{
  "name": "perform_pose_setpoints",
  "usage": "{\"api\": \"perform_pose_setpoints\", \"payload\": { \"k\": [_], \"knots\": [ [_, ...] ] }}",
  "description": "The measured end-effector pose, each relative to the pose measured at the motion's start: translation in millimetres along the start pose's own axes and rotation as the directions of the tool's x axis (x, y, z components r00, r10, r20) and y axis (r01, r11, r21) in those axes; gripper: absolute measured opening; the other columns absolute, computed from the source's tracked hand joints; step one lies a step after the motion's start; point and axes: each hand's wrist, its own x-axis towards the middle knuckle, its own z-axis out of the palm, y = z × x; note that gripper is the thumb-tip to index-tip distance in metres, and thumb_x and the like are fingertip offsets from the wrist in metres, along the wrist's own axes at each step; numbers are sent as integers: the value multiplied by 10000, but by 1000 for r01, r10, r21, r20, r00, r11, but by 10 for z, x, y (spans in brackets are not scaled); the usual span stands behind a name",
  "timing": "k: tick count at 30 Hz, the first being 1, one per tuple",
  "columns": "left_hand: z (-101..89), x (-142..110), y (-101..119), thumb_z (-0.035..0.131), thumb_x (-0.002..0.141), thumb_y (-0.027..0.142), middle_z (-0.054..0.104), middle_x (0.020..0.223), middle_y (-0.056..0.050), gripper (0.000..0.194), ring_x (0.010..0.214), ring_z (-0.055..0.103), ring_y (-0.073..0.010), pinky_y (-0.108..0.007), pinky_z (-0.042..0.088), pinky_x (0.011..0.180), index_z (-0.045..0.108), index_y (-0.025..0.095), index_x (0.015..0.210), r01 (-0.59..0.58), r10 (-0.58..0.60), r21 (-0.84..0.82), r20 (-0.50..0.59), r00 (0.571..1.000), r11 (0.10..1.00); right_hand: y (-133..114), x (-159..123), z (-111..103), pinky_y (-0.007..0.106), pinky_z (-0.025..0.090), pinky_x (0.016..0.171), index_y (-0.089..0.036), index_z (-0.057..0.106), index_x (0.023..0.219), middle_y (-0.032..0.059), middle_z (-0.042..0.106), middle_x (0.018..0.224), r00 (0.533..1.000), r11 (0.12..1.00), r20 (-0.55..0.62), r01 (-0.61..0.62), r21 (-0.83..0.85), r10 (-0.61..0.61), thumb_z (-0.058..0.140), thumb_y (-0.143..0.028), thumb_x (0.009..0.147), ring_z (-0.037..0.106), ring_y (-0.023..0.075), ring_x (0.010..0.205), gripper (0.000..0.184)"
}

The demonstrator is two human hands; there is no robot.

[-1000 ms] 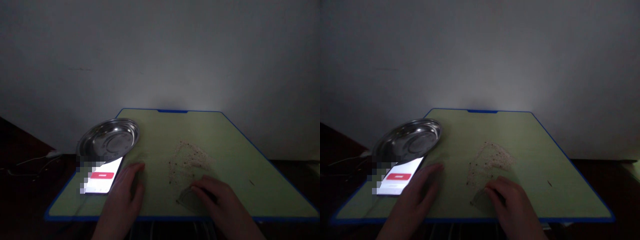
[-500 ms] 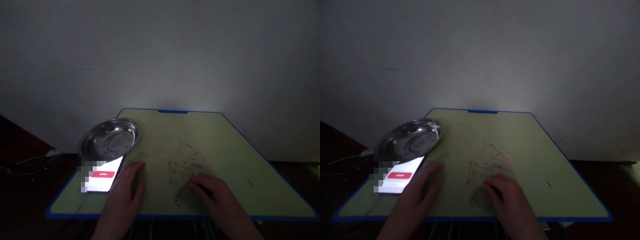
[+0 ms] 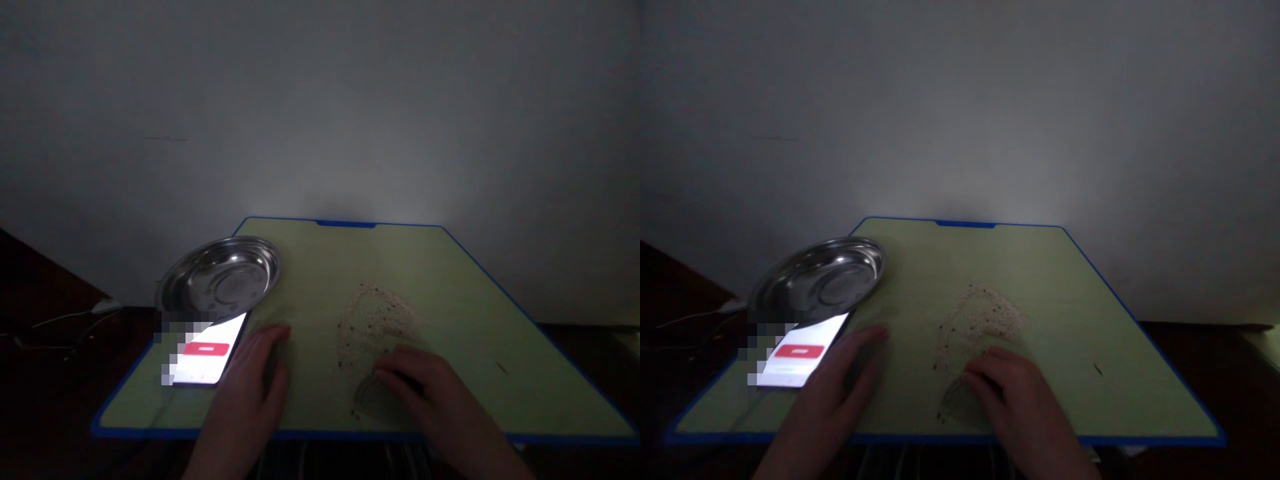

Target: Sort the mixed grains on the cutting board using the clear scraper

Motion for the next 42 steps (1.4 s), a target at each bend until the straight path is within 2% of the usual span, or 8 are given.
{"api": "perform_pose_setpoints", "payload": {
  "k": [19, 30, 42],
  "knots": [
    [-3, -6, 0, 455, 882, 212, 703, 1166, -102, 309, 1075, 682, -280, -516, 577, 877, 571, 235, 1167, 0, 0, 6, 17, 1000, 1000, -94, -35, 4, 315, 510, 722, -241, 725, 836, 14, 694, 828, 996, 1000, 92, 14, 16, -16, 535, -170, 940, 664, 187, 808, 228],
    [24, -12, -18, 447, 882, 202, 699, 1154, -101, 306, 1070, 677, -277, -530, 577, 872, 566, 230, 1163, -9, 9, 7, 4, 1000, 1000, -64, -75, 37, 316, 514, 761, -273, 741, 896, 10, 704, 858, 998, 999, 68, 6, 40, -8, 524, -200, 949, 665, 188, 842, 235],
    [26, -23, -22, 443, 887, 209, 702, 1153, -95, 312, 1061, 682, -272, -515, 582, 869, 564, 238, 1173, -23, 23, 7, -12, 1000, 1000, -48, -94, 68, 295, 525, 734, -263, 731, 886, 16, 720, 852, 998, 998, 54, 34, 52, -37, 532, -212, 943, 678, 188, 823, 214]
  ]
}}
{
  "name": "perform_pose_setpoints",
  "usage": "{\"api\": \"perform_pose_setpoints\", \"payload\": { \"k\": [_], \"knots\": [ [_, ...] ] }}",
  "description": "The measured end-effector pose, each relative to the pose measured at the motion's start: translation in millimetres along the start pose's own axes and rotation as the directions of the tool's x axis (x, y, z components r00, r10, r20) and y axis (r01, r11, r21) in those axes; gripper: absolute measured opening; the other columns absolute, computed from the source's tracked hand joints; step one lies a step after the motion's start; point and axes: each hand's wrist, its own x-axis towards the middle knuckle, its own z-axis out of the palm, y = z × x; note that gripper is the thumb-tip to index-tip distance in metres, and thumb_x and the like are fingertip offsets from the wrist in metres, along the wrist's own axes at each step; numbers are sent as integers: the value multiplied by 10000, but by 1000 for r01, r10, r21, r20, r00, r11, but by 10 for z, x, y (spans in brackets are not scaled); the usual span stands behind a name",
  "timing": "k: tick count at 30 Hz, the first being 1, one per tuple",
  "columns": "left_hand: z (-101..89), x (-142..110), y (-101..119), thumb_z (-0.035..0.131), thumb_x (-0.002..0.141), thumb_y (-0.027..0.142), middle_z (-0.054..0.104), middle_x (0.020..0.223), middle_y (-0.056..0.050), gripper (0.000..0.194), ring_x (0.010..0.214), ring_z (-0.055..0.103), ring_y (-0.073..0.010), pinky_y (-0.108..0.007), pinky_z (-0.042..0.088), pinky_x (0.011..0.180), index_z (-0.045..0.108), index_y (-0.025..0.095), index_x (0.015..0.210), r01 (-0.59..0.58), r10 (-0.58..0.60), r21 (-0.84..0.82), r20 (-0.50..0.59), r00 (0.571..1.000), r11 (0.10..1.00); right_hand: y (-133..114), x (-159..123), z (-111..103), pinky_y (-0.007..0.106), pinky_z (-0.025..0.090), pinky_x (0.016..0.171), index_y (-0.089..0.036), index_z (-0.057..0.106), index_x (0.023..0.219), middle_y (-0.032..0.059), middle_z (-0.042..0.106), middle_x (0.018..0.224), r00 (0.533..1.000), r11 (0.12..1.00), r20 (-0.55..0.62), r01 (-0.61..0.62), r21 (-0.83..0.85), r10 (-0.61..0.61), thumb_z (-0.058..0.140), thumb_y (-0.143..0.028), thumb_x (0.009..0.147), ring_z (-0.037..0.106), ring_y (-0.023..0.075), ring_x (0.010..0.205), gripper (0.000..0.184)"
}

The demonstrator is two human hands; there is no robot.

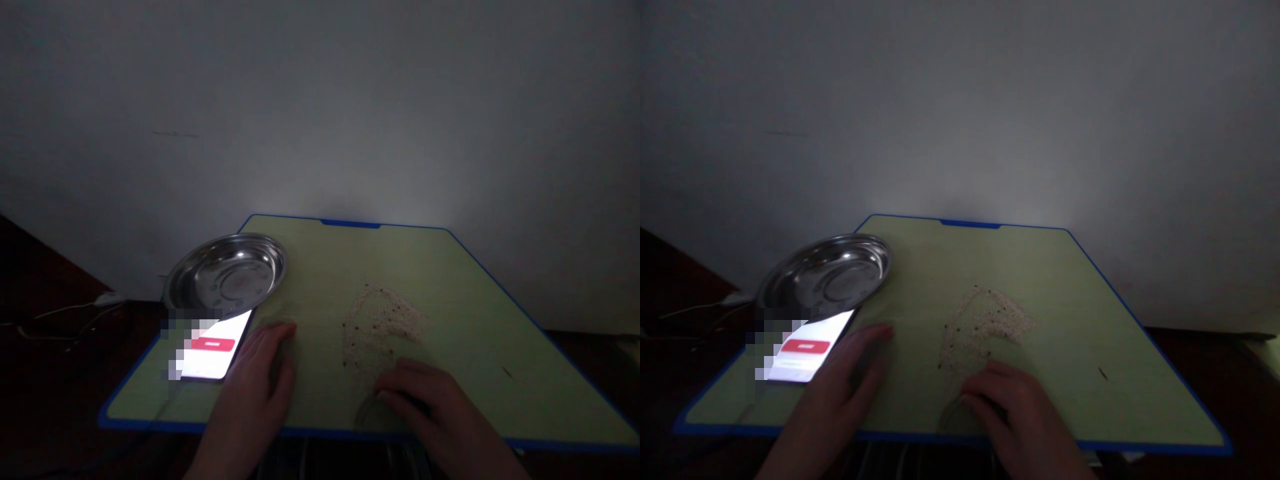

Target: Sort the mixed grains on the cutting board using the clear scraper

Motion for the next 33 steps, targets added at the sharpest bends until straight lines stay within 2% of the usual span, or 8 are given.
{"api": "perform_pose_setpoints", "payload": {
  "k": [6, 13, 17, 23, 28, 33],
  "knots": [
    [20, 12, -27, 441, 894, 211, 699, 1160, -101, 305, 1069, 679, -270, -516, 584, 871, 558, 232, 1175, -9, 9, 10, -1, 1000, 1000, 14, -18, 13, 288, 537, 682, -271, 742, 837, 21, 737, 845, 998, 999, -41, 41, -21, -42, 526, -193, 916, 693, 198, 807, 243],
    [17, -13, -43, 453, 887, 208, 699, 1177, -105, 309, 1087, 676, -281, -527, 580, 880, 565, 231, 1174, -17, 17, 18, 0, 1000, 1000, -48, 76, 106, 362, 542, 749, -269, 733, 902, 28, 737, 878, 990, 999, -137, -35, -9, 34, 498, -261, 934, 696, 214, 825, 237],
    [12, -13, -51, 449, 886, 207, 702, 1177, -122, 322, 1080, 682, -289, -529, 584, 870, 567, 217, 1185, -23, 23, 26, -9, 1000, 999, -1, 156, 159, 406, 542, 726, -223, 729, 868, 68, 737, 850, 982, 995, -182, -65, -79, 50, 451, -273, 938, 700, 244, 791, 291],
    [-6, -14, -32, 455, 875, 214, 711, 1155, -110, 326, 1066, 689, -283, -506, 588, 870, 579, 223, 1176, -27, 28, 16, -8, 1000, 999, 144, 167, 4, 422, 535, 758, -198, 727, 911, 106, 746, 922, 941, 977, -338, -88, -195, 17, 443, -282, 944, 701, 263, 825, 298],
    [-2, -10, -26, 455, 867, 214, 719, 1144, -113, 319, 1061, 692, -283, -503, 586, 872, 599, 215, 1151, -12, 12, 4, -11, 1000, 1000, 56, 277, -49, 376, 522, 736, -212, 707, 861, 74, 731, 868, 971, 984, -235, -1, -178, -42, 431, -256, 963, 686, 236, 806, 298],
    [3, -4, -27, 462, 858, 209, 715, 1167, -96, 336, 1079, 687, -276, -500, 580, 885, 597, 229, 1165, 6, -6, -3, -10, 1000, 1000, -30, 396, -33, 366, 501, 716, -189, 701, 874, 69, 710, 849, 983, 975, -173, 28, -222, -67, 474, -235, 965, 663, 228, 774, 249]
  ]
}}
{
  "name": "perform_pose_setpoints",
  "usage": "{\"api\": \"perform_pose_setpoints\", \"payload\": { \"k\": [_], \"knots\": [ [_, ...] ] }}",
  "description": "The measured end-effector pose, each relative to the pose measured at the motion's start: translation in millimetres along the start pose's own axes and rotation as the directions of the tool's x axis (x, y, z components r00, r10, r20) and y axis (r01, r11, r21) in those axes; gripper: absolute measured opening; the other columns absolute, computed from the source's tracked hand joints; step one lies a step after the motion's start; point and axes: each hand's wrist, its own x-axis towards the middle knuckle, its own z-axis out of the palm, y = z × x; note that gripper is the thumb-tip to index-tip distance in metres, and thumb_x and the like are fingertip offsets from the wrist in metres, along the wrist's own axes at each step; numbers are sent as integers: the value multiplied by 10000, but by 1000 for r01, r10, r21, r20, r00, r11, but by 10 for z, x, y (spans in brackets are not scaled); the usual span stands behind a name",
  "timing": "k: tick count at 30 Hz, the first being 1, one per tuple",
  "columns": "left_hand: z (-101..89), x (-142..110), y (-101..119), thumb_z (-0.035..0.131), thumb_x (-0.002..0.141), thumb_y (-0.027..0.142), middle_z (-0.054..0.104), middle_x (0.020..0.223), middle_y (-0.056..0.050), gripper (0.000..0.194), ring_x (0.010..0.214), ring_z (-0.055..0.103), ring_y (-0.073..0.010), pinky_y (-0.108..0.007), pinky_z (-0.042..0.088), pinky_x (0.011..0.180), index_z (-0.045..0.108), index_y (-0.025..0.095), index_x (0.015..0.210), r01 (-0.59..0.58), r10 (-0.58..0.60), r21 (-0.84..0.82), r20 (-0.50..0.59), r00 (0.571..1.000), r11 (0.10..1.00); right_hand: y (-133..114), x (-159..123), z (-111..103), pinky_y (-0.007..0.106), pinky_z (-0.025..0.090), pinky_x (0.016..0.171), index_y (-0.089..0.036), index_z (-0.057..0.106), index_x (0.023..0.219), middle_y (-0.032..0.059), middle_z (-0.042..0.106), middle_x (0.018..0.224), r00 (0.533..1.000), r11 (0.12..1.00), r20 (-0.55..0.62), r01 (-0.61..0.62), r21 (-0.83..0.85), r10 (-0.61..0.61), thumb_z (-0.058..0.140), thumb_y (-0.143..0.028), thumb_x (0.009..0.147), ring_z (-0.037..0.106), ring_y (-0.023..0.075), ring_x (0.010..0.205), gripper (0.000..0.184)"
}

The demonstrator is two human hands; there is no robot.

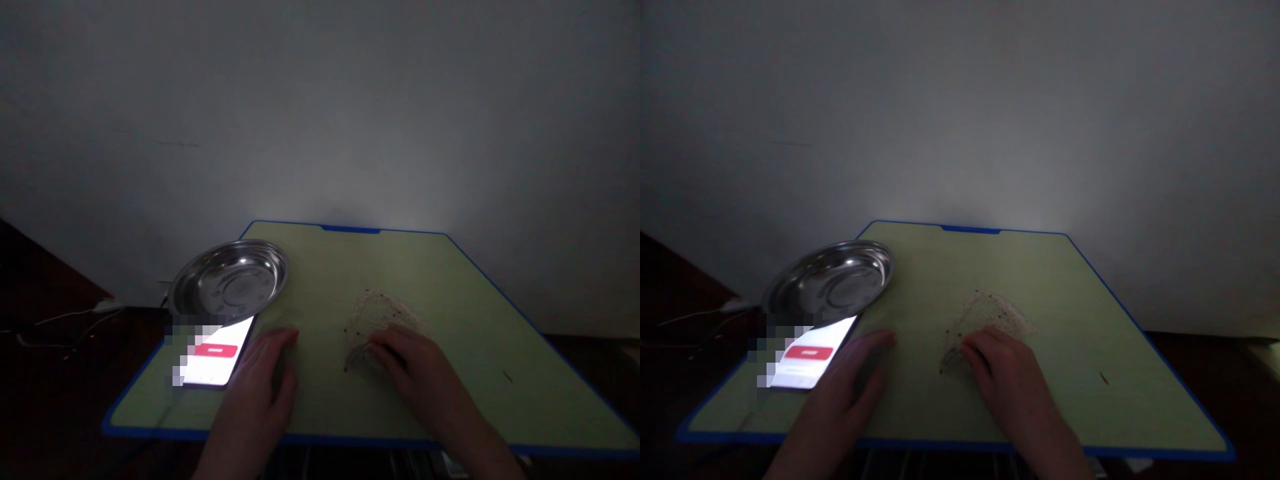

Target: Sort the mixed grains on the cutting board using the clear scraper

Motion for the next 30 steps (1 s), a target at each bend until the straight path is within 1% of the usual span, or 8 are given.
{"api": "perform_pose_setpoints", "payload": {
  "k": [3, 7, 13, 16, 20, 25, 30],
  "knots": [
    [-3, 6, 3, 460, 864, 209, 719, 1151, -96, 319, 1068, 689, -278, -510, 580, 883, 601, 230, 1150, 6, -6, -2, 4, 1000, 1000, -30, 12, -36, 344, 492, 716, -189, 705, 882, 55, 708, 836, 999, 1000, 41, 24, -8, -24, 503, -207, 962, 659, 216, 783, 218],
    [-8, 1, -4, 463, 867, 214, 716, 1155, -103, 319, 1069, 686, -290, -527, 583, 874, 597, 227, 1156, 6, -6, -10, 13, 1000, 1000, -34, -17, -96, 318, 493, 736, -216, 705, 893, 37, 705, 848, 996, 998, 76, 44, 46, -47, 512, -202, 966, 653, 191, 795, 207],
    [-3, -17, -10, 452, 876, 197, 703, 1174, -109, 320, 1085, 674, -287, -530, 574, 887, 584, 225, 1166, 2, -2, -13, 18, 1000, 1000, -41, -60, -91, 356, 494, 752, -218, 696, 895, 42, 699, 859, 995, 997, 96, 22, 78, -29, 486, -216, 973, 648, 207, 818, 224],
    [-3, -10, 6, 451, 874, 196, 705, 1163, -106, 317, 1077, 675, -284, -527, 575, 883, 581, 227, 1161, 3, -3, -16, 20, 1000, 1000, -52, -101, -65, 371, 498, 760, -217, 701, 907, 51, 709, 878, 996, 995, 88, 4, 101, -13, 481, -228, 968, 653, 213, 828, 229],
    [-17, 7, 33, 456, 873, 204, 704, 1153, -95, 309, 1063, 681, -275, -507, 579, 880, 582, 235, 1153, 13, -12, -23, 18, 1000, 1000, -9, -144, -37, 363, 504, 743, -218, 707, 896, 51, 714, 864, 994, 993, 105, -10, 117, -2, 481, -242, 966, 657, 211, 813, 238],
    [-26, 6, 39, 466, 851, 196, 707, 1155, -90, 329, 1067, 679, -278, -506, 575, 884, 588, 242, 1153, 23, -22, -37, 24, 999, 999, 64, -101, -38, 366, 508, 719, -200, 705, 873, 70, 723, 862, 998, 998, 29, -58, 35, 57, 462, -258, 969, 668, 221, 786, 267],
    [-18, 2, 25, 482, 836, 194, 713, 1140, -86, 326, 1056, 680, -275, -518, 565, 894, 597, 242, 1137, 34, -33, -49, 25, 999, 998, 15, -16, -47, 338, 502, 730, -206, 709, 887, 52, 720, 851, 999, 999, 45, 13, 39, -15, 489, -242, 970, 665, 202, 795, 238]
  ]
}}
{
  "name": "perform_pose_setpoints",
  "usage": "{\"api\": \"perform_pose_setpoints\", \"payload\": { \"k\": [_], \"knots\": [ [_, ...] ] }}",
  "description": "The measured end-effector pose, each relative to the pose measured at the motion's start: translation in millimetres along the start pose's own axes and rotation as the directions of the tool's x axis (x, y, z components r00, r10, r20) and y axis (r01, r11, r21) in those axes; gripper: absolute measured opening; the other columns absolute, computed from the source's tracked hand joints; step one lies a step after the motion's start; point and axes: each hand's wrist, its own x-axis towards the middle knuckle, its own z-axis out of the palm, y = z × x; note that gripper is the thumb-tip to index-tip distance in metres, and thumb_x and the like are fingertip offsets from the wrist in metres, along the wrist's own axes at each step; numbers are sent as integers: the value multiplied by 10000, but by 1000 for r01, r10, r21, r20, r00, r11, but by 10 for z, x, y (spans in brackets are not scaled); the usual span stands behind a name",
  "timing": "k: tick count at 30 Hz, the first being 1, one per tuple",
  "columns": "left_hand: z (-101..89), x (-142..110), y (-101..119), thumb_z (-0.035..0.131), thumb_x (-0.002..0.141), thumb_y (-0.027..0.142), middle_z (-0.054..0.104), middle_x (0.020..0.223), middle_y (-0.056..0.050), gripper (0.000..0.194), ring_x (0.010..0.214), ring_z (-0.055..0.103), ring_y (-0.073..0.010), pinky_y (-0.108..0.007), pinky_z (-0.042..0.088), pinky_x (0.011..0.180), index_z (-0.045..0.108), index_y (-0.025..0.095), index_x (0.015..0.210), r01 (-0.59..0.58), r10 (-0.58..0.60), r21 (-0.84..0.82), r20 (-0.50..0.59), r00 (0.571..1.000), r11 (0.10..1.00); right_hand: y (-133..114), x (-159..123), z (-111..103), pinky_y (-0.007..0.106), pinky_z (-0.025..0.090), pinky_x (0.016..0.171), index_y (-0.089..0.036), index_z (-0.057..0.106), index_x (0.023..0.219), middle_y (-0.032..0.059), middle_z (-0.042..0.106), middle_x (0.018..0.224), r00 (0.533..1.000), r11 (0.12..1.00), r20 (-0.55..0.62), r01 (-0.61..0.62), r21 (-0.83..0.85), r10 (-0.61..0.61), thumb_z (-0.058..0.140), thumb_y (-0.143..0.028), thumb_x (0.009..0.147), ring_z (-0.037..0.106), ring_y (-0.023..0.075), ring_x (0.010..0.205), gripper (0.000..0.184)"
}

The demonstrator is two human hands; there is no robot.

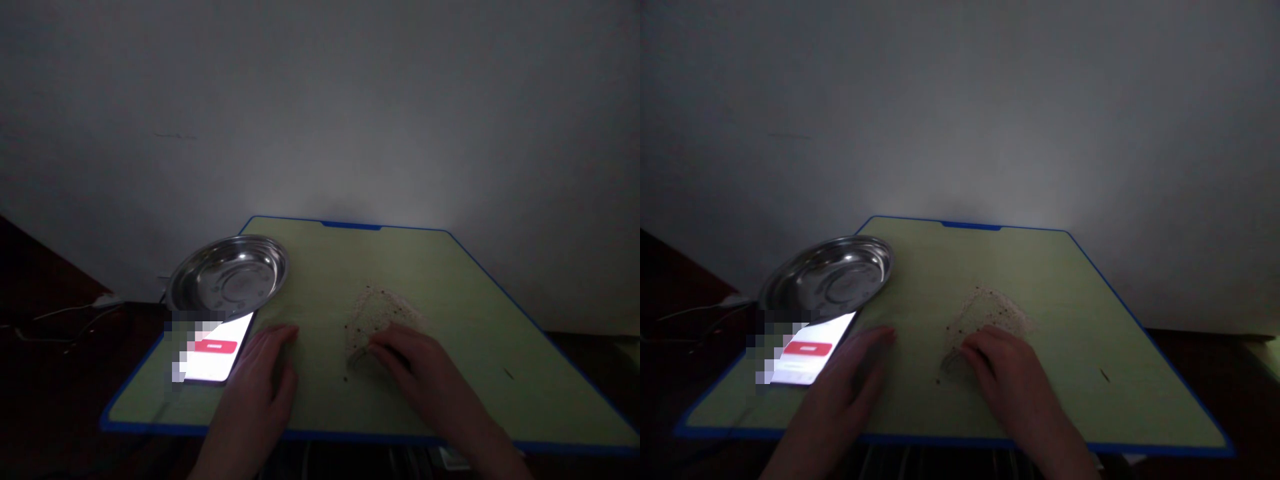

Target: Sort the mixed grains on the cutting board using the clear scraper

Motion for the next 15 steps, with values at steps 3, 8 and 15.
{"api": "perform_pose_setpoints", "payload": {
  "k": [3, 8, 15],
  "knots": [
    [2, 8, 4, 487, 826, 187, 714, 1140, -81, 334, 1056, 681, -273, -512, 567, 891, 598, 244, 1136, 6, -6, -4, -3, 1000, 1000, -34, 19, -4, 321, 491, 735, -213, 712, 879, 41, 712, 847, 998, 999, 42, 36, 17, -36, 505, -225, 973, 657, 190, 806, 228],
    [0, 0, 21, 467, 852, 197, 707, 1154, -86, 318, 1071, 675, -276, -515, 568, 892, 595, 243, 1140, 2, -2, -6, -8, 1000, 1000, -56, -8, -34, 309, 472, 728, -220, 708, 850, 18, 686, 810, 995, 998, 95, 35, 55, -40, 526, -201, 970, 634, 178, 797, 219],
    [-3, -8, 26, 461, 857, 195, 705, 1169, -98, 329, 1089, 670, -285, -535, 563, 899, 592, 231, 1156, 8, -8, -4, 2, 1000, 1000, -114, -32, 1, 294, 456, 700, -221, 702, 816, 4, 654, 792, 988, 996, 145, 51, 69, -61, 554, -159, 948, 615, 164, 767, 208]
  ]
}}
